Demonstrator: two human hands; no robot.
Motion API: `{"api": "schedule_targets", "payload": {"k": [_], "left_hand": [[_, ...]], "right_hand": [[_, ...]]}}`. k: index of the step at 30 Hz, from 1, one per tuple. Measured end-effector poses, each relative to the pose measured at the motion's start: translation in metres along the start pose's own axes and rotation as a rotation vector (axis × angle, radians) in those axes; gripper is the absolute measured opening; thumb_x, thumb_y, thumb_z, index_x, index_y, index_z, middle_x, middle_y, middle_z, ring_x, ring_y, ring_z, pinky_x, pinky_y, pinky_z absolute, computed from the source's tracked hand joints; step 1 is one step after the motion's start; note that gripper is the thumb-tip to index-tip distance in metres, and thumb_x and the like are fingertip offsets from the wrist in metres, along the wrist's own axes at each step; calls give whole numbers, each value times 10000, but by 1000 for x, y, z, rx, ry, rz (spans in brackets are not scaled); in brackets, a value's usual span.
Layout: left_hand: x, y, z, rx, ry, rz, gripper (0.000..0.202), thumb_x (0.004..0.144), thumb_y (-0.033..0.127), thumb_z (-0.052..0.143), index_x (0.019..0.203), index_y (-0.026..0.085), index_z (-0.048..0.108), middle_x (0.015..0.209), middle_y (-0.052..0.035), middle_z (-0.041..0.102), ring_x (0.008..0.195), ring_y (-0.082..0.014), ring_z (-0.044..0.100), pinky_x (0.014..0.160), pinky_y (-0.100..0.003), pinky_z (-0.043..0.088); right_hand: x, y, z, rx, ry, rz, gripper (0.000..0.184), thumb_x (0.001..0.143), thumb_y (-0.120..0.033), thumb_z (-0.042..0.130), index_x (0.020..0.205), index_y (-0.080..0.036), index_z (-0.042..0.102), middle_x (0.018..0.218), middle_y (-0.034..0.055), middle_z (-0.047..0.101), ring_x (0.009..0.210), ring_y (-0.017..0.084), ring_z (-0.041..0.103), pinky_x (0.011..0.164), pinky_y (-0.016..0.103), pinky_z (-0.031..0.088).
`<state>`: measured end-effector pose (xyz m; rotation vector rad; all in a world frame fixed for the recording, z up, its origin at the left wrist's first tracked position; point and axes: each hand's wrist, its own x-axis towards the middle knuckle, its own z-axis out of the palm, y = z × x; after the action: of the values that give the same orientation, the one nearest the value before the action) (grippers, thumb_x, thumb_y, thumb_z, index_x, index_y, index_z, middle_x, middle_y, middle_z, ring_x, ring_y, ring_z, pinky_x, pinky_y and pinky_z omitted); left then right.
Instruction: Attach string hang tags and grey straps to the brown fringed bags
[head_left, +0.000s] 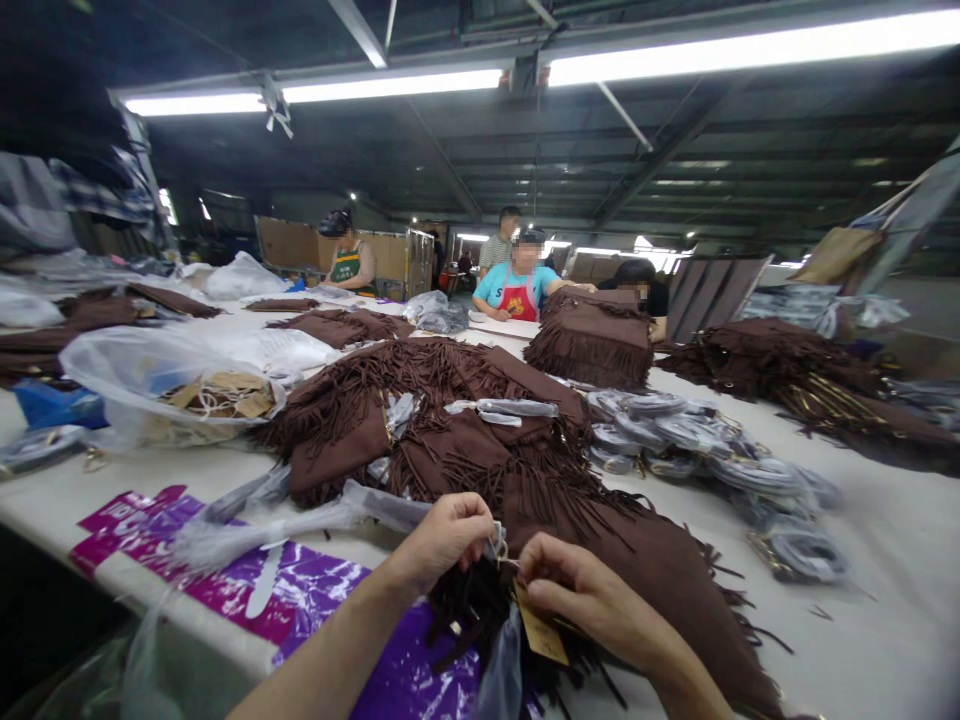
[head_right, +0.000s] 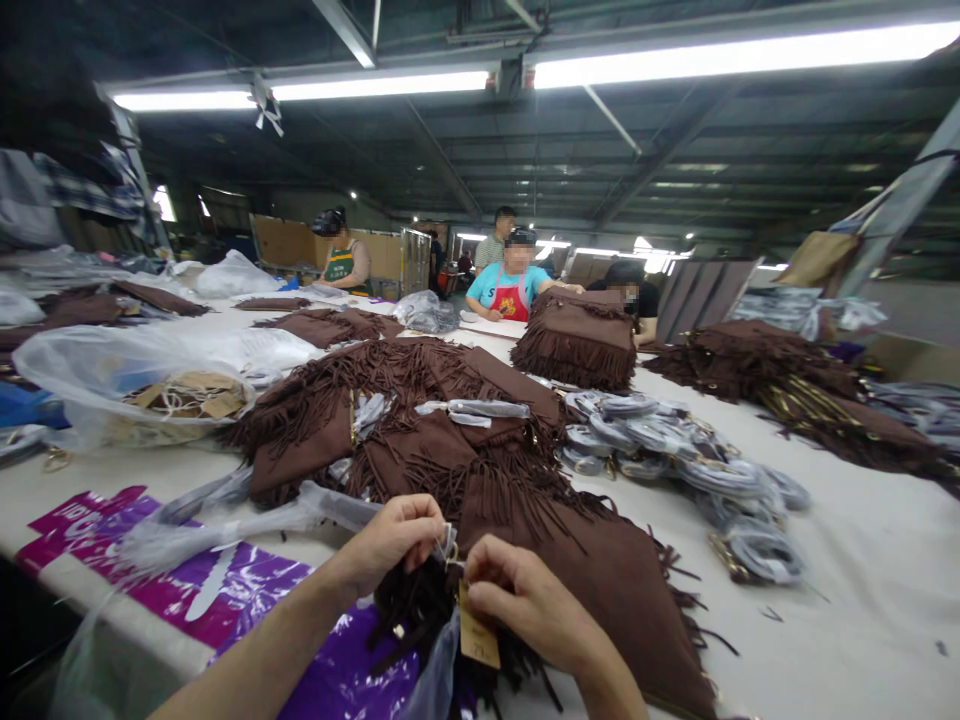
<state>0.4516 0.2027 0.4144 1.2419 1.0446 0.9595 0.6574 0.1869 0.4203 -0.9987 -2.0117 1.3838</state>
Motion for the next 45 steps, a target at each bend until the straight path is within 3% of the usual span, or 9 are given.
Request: {"api": "schedule_targets", "payload": {"k": [5,14,20,25,28,31,35,40,45], "left_hand": [[0,1,-5,-209,-52,-21,135,634,268,597,638,155,522,531,35,535,403,-49,389,375,-165,227],[-1,-1,-14,-410,-125,-81,206,641,264,693,696,126,551,850,-96,710,476,-33,439,411,-168,194],[-2,-3,-15,-412,-120,-98,177,624,240,693,700,99,619,927,-125,714,505,-37,447,437,-169,208],[-6,1,-12,-422,-171,-35,125,592,205,653,632,97,606,1039,-140,704,556,-46,439,475,-180,222],[-11,5,-7,-251,-228,132,80,617,197,614,616,118,625,1063,-114,696,756,-129,553,603,-215,360],[-15,10,-1,269,-206,451,90,695,133,590,649,156,665,1019,-63,695,952,-192,563,853,-304,383],[-19,16,-3,872,-127,746,225,817,80,499,698,177,662,791,-32,641,779,-163,522,747,-285,373],[-37,27,-39,934,-107,632,245,785,24,484,733,171,673,738,-9,598,705,-128,546,643,-226,381],[-54,22,-57,810,-57,478,261,820,58,506,854,176,736,783,-27,647,784,-148,602,719,-233,450]], "right_hand": [[-15,-5,-10,-94,-188,-51,511,700,-216,723,1204,-258,647,1273,53,558,1199,271,481,1050,362,339],[-15,-18,-5,-264,-301,-22,802,612,-57,523,1391,-249,516,1363,61,507,1287,239,431,1115,361,307],[-8,-7,-1,-205,-104,-121,280,923,-253,470,1070,-228,707,1055,53,656,997,210,592,904,299,452],[5,7,11,-268,166,-116,217,948,-315,439,875,-198,607,798,11,619,702,165,542,656,255,420],[12,3,20,-402,183,-157,187,939,-256,427,815,-203,556,759,3,607,687,162,537,654,257,386],[18,-1,25,-410,212,-179,201,943,-247,416,807,-197,555,752,5,614,677,160,547,651,259,377],[20,4,25,-268,227,-143,178,893,-270,512,746,-189,571,683,-27,551,649,141,496,610,243,352],[12,13,17,-66,155,3,80,772,-225,605,839,-181,604,660,-56,494,615,125,444,556,231,323],[9,10,19,-159,176,-87,209,826,-250,568,1008,-190,651,719,-35,530,670,146,489,620,254,365]]}}
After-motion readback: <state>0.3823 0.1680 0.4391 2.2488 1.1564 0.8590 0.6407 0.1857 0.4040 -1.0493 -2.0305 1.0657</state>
